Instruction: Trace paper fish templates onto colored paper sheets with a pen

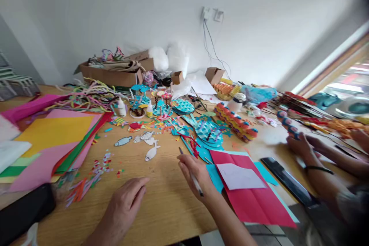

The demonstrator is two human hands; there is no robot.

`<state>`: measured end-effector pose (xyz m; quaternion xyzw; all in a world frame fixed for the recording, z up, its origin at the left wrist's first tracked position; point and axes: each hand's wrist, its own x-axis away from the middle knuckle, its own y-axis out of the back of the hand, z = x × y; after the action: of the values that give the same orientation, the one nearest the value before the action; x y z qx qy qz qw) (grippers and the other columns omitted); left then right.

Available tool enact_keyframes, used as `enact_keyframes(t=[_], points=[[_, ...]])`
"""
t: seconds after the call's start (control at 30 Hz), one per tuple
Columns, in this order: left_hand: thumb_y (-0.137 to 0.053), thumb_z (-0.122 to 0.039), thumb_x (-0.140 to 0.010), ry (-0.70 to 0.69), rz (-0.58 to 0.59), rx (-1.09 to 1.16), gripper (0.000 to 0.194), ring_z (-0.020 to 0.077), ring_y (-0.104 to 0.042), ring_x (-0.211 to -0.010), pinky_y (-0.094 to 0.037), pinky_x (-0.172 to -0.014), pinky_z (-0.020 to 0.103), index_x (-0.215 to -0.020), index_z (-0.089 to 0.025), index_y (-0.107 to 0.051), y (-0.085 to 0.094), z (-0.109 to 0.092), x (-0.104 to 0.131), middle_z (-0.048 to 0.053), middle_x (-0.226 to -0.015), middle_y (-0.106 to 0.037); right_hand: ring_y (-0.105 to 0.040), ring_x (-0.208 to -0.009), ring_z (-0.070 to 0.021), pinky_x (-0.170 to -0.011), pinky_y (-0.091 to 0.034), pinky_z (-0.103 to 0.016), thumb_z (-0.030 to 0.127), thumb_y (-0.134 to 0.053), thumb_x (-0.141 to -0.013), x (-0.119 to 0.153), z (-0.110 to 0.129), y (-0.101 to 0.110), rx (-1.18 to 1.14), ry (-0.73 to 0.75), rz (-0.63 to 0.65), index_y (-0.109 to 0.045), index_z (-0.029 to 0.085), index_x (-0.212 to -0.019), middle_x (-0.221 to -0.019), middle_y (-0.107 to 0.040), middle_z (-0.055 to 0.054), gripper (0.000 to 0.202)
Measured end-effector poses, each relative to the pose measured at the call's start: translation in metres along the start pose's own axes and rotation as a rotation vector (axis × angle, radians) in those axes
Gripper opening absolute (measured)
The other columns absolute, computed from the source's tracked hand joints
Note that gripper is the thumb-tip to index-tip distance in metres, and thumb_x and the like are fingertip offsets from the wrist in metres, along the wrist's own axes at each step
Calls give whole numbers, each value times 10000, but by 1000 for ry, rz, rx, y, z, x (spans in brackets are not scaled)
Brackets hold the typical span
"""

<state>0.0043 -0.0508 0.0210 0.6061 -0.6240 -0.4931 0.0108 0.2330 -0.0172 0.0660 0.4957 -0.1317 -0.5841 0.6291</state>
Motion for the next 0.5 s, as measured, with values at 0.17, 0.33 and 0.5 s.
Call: enact_keyframes(t=[0.17, 0.33, 0.5], points=[[-377, -110, -816, 46, -104, 67, 304, 93, -613, -557, -496, -567, 153, -991, -237, -591, 19, -11, -33, -30, -620, -633, -631, -754, -168, -668, -473, -240, 229, -418, -880, -35, 20, -57, -80, 113, 53, -579, 163, -963, -814, -666, -81, 193], [-444, -160, -785, 215, -296, 171, 242, 133, -621, -749, -510, -653, 215, -967, -212, -593, 31, 16, -57, 27, -822, -647, -617, -651, -148, -589, -458, -214, 255, -371, -887, -41, 14, -97, -114, 115, -90, -585, 170, -891, -728, -654, -63, 230], [-399, -201, -803, 516, -470, 176, 383, 172, -577, -984, -503, -788, 286, -1181, -159, -436, 52, 68, -81, 88, -1070, -576, -634, -672, -154, -612, -464, -218, 304, -378, -888, -35, 4, -99, -174, 36, -125, -600, 163, -865, -744, -673, -65, 264]])
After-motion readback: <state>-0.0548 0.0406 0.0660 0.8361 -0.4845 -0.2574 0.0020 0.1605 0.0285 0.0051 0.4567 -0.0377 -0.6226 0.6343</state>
